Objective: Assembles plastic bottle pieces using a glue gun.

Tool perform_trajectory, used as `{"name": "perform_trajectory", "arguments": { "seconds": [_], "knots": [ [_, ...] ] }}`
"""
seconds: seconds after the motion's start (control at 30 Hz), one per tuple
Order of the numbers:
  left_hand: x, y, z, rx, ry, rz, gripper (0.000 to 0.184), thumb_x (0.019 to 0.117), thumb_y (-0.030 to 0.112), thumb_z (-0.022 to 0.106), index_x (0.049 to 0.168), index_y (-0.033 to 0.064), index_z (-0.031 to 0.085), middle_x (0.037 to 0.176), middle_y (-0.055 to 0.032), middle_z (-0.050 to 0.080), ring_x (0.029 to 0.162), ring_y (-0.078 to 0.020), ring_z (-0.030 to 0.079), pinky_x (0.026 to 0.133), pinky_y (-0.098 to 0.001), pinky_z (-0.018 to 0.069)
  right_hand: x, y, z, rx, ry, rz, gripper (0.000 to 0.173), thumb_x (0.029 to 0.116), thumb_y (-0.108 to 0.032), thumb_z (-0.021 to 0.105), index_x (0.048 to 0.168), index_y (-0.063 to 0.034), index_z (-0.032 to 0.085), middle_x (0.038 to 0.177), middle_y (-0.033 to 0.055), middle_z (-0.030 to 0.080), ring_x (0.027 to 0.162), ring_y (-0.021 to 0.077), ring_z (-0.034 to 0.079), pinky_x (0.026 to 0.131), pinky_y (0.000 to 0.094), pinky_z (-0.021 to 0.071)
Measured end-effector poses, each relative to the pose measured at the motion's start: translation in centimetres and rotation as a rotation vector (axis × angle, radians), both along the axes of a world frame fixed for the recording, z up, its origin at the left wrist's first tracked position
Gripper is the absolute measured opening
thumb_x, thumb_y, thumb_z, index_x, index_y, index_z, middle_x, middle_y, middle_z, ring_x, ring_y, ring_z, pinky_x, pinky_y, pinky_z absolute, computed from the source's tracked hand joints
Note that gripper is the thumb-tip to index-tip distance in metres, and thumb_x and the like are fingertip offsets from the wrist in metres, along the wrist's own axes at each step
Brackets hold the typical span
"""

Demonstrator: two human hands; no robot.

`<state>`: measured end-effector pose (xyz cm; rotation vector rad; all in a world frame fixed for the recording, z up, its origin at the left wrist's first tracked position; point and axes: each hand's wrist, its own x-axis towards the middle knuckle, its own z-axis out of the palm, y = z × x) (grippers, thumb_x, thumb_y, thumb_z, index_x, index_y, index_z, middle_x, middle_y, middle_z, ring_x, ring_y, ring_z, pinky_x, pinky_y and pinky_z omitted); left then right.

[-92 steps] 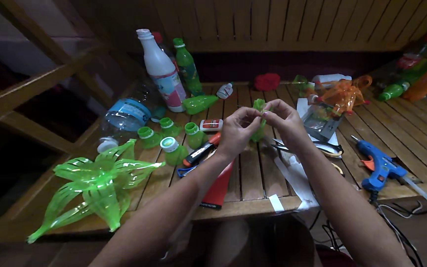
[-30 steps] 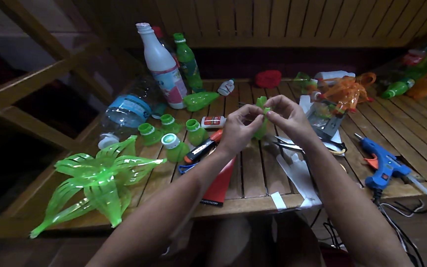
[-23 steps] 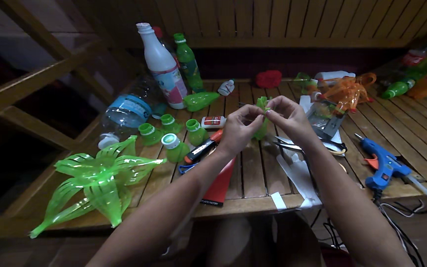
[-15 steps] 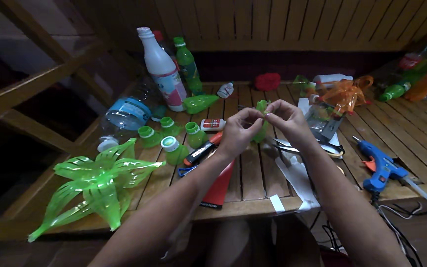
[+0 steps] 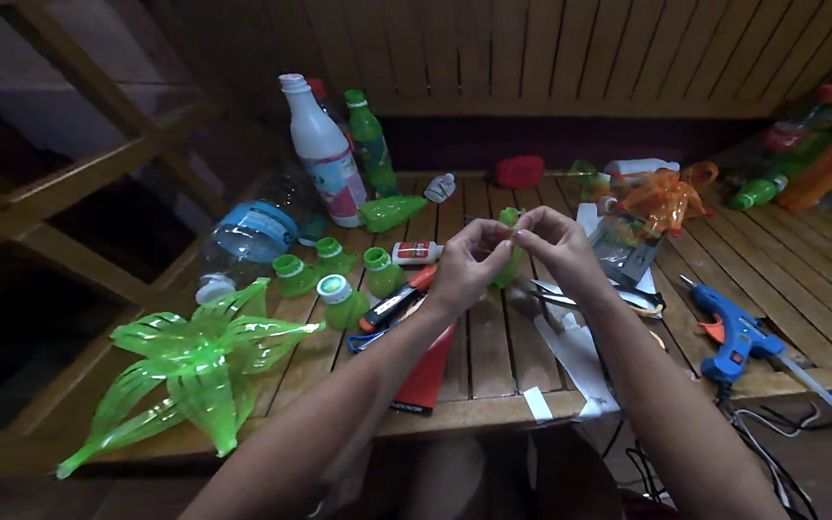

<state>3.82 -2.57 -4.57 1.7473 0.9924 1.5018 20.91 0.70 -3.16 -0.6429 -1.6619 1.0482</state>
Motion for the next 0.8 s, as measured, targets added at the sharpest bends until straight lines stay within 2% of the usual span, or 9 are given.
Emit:
{"name": "perform_trajectory", "arguments": {
  "seconds": [0.13,0.33,0.6,0.8],
  "knots": [
    [0.12,-0.07,0.11,0.031,0.012,0.029,0.013,0.0969,0.006,0.067,0.109,0.0035,0.066,0.097,-0.0002,0.068,0.083,-0.0024,0.065,0.073,-0.0184,0.0554,-0.17,-0.07,0.03,0.002,0.011,0.005,0.007,0.0953,-0.004,0.065,0.101,-0.0081,0.064,0.089,-0.0034,0.065,0.077,0.0003,0.063,0.072,0.0180,0.0552],
    [0.42,-0.13,0.17,0.040,-0.011,0.055,0.008,0.0965,0.002,0.066,0.105,0.0011,0.067,0.092,-0.0001,0.068,0.081,-0.0006,0.065,0.075,-0.0170,0.0560,-0.27,-0.23,0.33,-0.001,-0.001,-0.007,0.006,0.0954,-0.002,0.064,0.098,-0.0077,0.064,0.089,-0.0035,0.065,0.077,-0.0005,0.062,0.071,0.0165,0.0538],
    [0.29,-0.19,0.10,0.042,-0.042,0.050,0.007,0.0952,0.001,0.068,0.102,0.0021,0.068,0.086,0.0023,0.068,0.073,0.0012,0.063,0.068,-0.0148,0.0541,-0.46,-0.54,0.28,-0.015,-0.005,-0.025,0.005,0.0956,-0.004,0.065,0.098,-0.0081,0.065,0.091,-0.0019,0.065,0.076,0.0008,0.062,0.069,0.0169,0.0533],
    [0.16,-0.29,-0.08,0.035,-0.058,0.029,0.008,0.0956,0.002,0.068,0.103,0.0038,0.068,0.086,0.0027,0.068,0.072,0.0004,0.063,0.067,-0.0153,0.0543,-0.30,-0.63,0.22,-0.008,-0.017,-0.030,0.004,0.0954,-0.005,0.066,0.098,-0.0086,0.066,0.089,-0.0019,0.066,0.074,0.0012,0.061,0.067,0.0162,0.0527]
  ]
}}
